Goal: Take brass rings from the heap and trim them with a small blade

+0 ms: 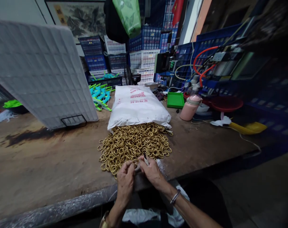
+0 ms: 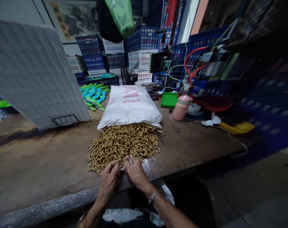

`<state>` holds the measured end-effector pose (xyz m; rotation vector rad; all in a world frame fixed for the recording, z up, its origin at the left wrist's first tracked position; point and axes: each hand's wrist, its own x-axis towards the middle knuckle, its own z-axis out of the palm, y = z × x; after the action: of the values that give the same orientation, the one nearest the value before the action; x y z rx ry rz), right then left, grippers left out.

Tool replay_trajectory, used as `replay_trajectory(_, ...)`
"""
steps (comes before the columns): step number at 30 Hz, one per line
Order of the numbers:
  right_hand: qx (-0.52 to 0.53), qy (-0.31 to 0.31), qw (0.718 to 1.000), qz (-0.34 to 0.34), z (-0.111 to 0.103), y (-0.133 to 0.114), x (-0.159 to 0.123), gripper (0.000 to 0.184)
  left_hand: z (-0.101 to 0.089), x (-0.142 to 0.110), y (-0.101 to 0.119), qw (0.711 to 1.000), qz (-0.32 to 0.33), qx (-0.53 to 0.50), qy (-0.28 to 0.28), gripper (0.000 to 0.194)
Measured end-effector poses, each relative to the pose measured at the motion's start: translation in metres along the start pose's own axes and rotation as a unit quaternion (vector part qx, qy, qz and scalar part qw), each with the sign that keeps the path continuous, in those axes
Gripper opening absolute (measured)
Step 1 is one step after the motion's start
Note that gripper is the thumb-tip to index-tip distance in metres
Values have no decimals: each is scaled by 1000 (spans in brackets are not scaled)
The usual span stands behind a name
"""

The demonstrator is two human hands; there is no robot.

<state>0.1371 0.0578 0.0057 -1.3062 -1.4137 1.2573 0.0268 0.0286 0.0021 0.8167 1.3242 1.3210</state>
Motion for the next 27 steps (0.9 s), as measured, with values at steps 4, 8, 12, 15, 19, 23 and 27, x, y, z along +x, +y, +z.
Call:
replay_trajectory(4,-80,-8,996,-42,-4,-9,5,25,1,0,3,987,125,100,-6,15)
replay_trajectory(8,-124,-18,991,-48,-1,-5,10,28,1,3,-2,980,155,123,-16,13)
replay_trajectory(12,-117,20,991,-54,5,5,13,29,-1,6,-6,974,159,159,-21,12)
replay_trajectory(15,-77,42,996,-25,8,10,15,27,0,7,-3,972,160,172,-16,12)
replay_trajectory(19,-27,75,997,7,9,11,17,25,1,9,0,971,158,180,15,9)
replay_trajectory(23,-3,108,994,12,5,6,18,27,-3,11,-2,970,153,185,36,8)
replay_trajectory(27,2,76,997,-7,0,-3,16,27,-6,9,2,990,86,103,42,23)
